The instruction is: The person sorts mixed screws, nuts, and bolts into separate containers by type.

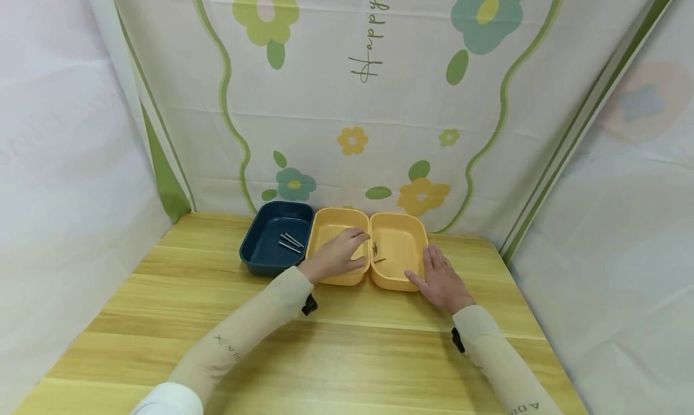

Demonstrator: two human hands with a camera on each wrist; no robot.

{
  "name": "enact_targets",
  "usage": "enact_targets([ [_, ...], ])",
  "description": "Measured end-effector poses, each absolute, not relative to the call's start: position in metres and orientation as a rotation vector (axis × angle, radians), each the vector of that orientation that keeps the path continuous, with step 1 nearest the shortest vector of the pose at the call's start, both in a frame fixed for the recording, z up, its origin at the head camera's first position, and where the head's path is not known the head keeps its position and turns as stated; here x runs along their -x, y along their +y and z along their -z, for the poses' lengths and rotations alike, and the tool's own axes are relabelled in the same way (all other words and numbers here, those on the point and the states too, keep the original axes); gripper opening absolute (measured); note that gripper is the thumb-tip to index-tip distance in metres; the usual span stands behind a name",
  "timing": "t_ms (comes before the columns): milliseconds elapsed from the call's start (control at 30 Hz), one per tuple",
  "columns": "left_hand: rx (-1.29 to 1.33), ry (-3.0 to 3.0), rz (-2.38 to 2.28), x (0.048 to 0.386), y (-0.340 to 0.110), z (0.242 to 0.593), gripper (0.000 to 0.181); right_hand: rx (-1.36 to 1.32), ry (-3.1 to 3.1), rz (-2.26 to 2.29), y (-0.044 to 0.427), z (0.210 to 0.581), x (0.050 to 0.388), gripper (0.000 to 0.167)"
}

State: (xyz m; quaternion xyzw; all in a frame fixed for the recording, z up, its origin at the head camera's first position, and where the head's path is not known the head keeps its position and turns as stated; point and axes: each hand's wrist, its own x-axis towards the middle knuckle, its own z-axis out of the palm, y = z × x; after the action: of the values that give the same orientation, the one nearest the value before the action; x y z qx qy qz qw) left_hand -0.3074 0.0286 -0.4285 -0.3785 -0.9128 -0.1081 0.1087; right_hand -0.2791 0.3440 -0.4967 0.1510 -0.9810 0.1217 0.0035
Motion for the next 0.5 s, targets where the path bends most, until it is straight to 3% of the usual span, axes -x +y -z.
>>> enact_targets([
  [500,1.014,-2.710,0.264,0.261,-0.047,0.422,0.057,-0.507,-3.073,-0.242,0.346,0.479,0.276,0.101],
])
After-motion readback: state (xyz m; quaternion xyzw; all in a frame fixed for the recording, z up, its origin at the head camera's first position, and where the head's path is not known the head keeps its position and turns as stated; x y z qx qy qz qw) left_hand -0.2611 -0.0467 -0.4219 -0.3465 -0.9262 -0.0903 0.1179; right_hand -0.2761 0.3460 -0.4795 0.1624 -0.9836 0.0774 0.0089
